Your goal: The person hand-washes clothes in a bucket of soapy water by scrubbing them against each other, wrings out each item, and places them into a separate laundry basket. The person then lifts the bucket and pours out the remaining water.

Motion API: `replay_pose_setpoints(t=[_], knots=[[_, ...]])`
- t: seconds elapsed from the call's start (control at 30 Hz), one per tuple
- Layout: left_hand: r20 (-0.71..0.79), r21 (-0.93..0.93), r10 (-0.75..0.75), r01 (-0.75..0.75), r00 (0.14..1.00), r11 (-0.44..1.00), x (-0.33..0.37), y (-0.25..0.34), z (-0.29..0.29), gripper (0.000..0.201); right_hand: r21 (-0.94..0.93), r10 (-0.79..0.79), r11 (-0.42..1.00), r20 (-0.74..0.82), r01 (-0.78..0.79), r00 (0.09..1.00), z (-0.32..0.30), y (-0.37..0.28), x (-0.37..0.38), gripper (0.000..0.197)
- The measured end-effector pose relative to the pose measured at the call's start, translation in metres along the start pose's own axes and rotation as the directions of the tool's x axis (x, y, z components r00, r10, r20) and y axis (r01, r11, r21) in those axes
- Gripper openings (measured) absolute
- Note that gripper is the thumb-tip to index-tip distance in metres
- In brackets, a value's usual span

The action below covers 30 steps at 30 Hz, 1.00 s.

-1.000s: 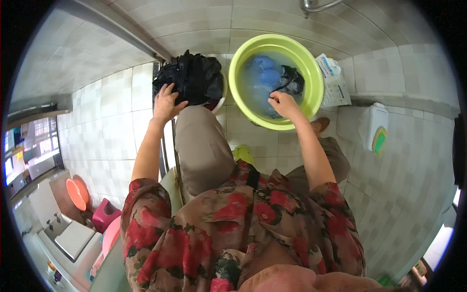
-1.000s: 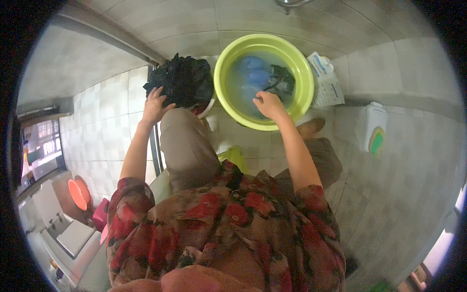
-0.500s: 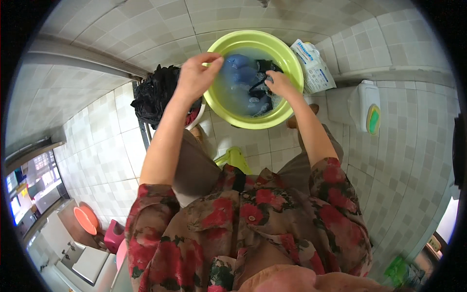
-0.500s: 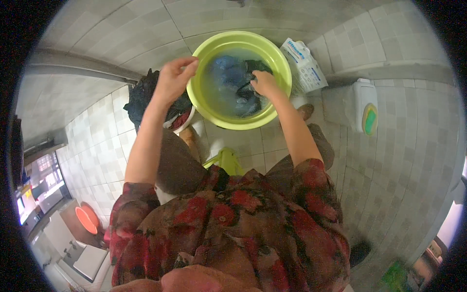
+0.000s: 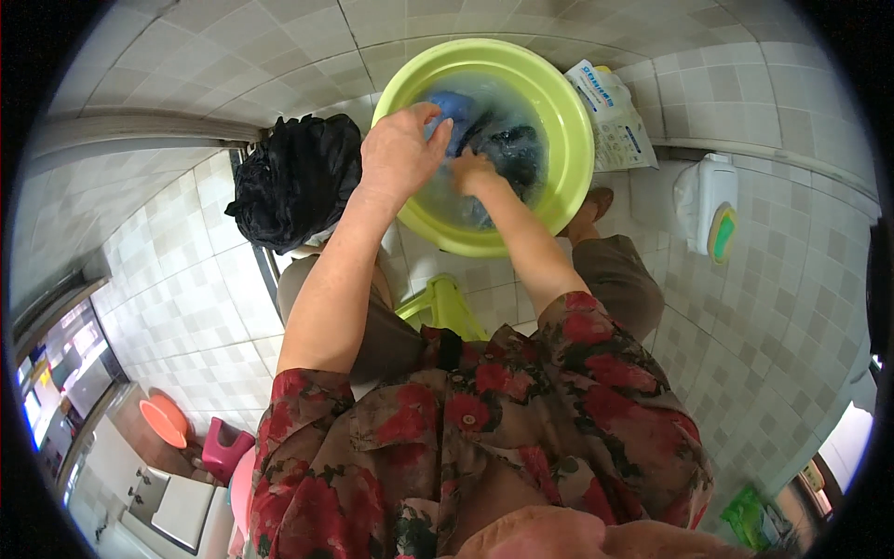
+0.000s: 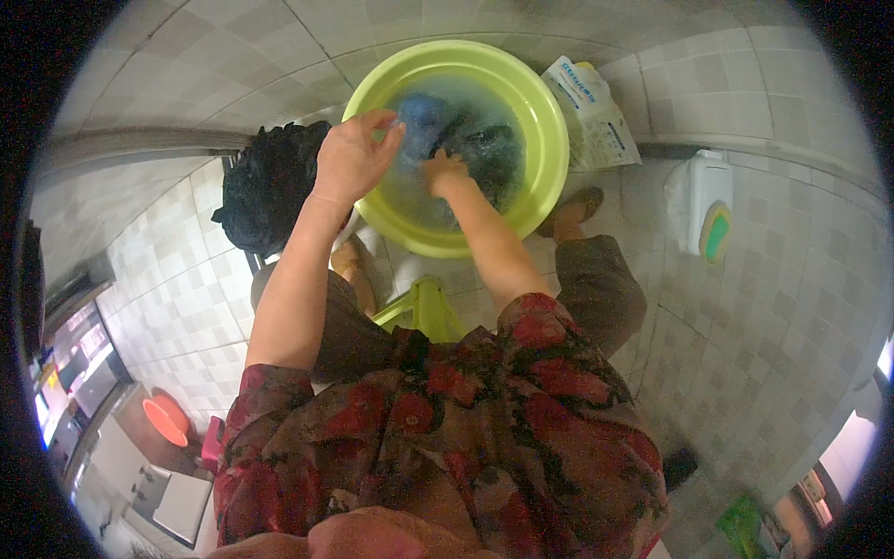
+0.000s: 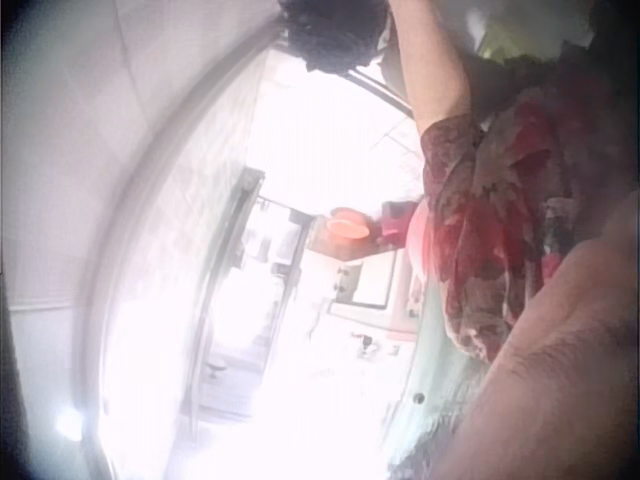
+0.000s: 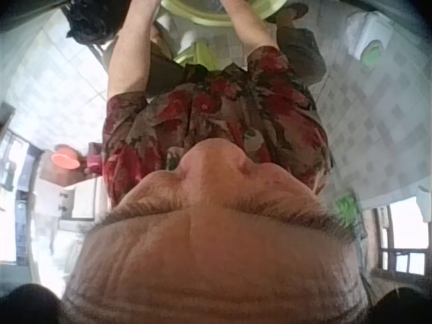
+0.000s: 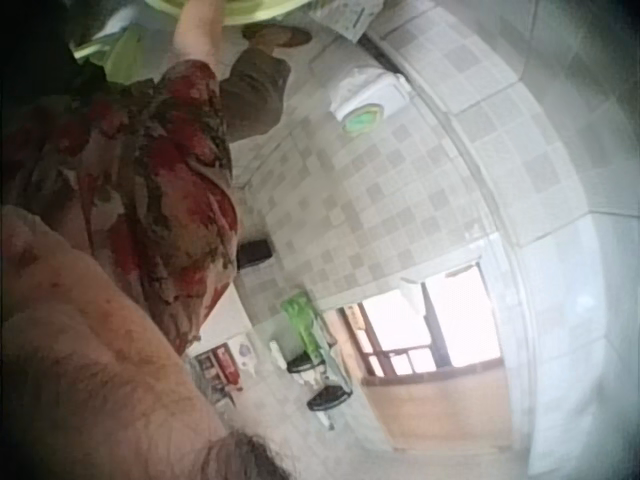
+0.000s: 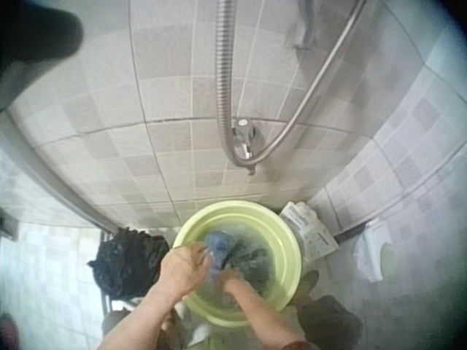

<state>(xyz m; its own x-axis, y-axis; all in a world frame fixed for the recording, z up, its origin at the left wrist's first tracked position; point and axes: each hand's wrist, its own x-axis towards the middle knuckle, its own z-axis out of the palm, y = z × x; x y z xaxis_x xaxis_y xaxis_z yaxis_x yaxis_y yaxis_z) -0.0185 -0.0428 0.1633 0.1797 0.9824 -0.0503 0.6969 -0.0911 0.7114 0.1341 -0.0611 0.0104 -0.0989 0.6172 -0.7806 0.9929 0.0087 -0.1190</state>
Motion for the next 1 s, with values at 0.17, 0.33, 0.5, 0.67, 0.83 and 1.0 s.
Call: replay_pose_setpoints(t=[0.17,0.33,0.5,0.67,0.83,1.0], knots=[[-0.006,0.03,-0.016,0.016,1.0,0.999,0.008,-0.004,0.0,0.029,0.01,-0.149,0.989,0.101,0.149,0.984,0.01,0.021,-0.002,0.03],[0.013,0.101,-0.059,0.057,0.998,0.993,0.006,-0.009,0.004,0.031,0.584,-0.032,0.773,-0.357,0.25,0.934,0.006,0.077,-0.034,0.028],[0.057,0.037,-0.064,0.062,0.996,0.997,0.013,-0.016,0.027,0.031,0.757,0.146,0.391,-0.613,0.524,0.777,-0.033,0.076,-0.087,0.025],[0.243,-0.074,-0.184,0.207,0.952,0.975,0.014,-0.013,0.071,0.049,0.673,0.132,0.164,-0.74,0.721,0.66,-0.078,0.048,-0.142,0.024],[0.26,-0.851,-0.548,0.457,0.795,0.259,0.022,-0.026,0.104,0.059,0.625,0.004,0.104,-0.778,0.773,0.628,-0.091,-0.005,-0.188,0.02],[0.499,-0.866,-0.293,0.461,0.816,-0.193,0.015,-0.005,0.094,0.022,0.23,-0.097,0.596,-0.93,0.769,0.354,-0.092,-0.019,-0.15,0.023]])
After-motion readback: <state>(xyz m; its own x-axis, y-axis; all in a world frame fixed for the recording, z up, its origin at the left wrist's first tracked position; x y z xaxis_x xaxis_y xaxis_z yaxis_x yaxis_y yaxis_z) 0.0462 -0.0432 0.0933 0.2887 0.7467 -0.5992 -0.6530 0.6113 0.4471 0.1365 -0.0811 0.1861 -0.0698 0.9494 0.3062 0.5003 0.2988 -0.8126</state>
